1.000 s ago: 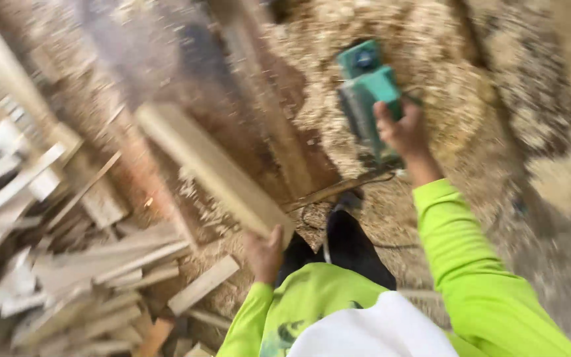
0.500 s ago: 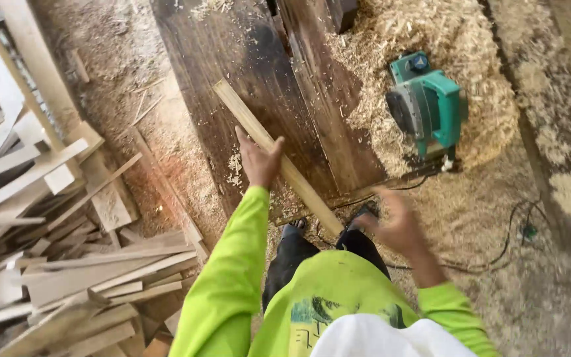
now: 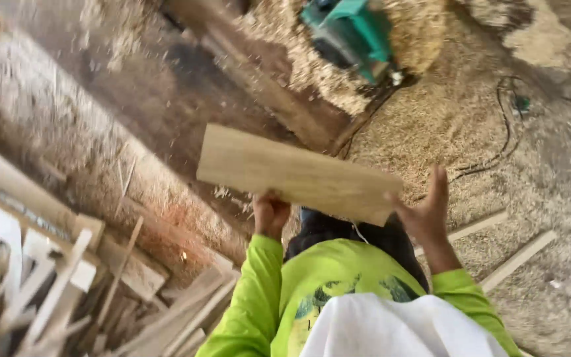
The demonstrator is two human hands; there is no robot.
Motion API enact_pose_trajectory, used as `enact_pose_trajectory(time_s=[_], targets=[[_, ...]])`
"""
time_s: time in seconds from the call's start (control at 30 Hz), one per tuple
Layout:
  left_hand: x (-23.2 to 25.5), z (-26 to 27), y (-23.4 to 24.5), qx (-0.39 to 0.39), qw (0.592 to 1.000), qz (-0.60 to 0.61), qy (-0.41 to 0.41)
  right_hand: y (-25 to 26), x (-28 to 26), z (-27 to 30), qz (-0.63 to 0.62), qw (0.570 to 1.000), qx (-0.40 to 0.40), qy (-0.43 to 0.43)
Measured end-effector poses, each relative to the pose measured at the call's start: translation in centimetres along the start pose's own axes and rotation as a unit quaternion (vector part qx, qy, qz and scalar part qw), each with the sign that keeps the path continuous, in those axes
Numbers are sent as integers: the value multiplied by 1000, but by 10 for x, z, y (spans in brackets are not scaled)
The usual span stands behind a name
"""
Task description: Measuring, planing, and nailing wooden boards to assemble a frame.
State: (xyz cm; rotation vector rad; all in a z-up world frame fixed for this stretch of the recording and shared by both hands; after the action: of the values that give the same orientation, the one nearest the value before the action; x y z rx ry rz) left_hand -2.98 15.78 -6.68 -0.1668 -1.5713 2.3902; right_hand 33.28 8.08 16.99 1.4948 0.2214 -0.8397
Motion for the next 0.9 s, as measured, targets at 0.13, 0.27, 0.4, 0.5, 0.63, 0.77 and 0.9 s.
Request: enact_pose_trajectory(time_s=[0.13,0.27,0.4,0.5,0.63,0.77,0.9], targets=[[-66,8,-95,-9,991,-83,102,-4,132,52,-250,940,-52,-224],[-153,-15,-138,3,950,-211,230,18,195,114,-380,898,-39,-216],[-263,-55,-118,-95,939,-155,292,97,227,168,-295,936,69,-179],[-441,21,-287,28,924,-317,213,179,255,203,-196,940,157,-232],[-593,-1,-242,30,912,-282,296,269,321,216,-120,932,264,-218],[-693,5,-200,-139,906,-165,365,331,355,263,-62,938,281,-193],[-829,-1,-218,-322,858,-4,401,356,441,289,-281,888,335,-141]])
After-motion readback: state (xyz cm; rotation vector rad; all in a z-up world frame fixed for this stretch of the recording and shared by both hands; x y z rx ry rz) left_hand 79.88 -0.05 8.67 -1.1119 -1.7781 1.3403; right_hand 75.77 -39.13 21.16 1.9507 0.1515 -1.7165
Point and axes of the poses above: each hand's wrist, its own z-axis away from the middle knuckle, its own y-axis out of the back of the hand, x = y × z, the point moved 8 cm from there along -z, towards the middle knuckle, and after that the axes turned 4 degrees about z, right-handed, at the moved point
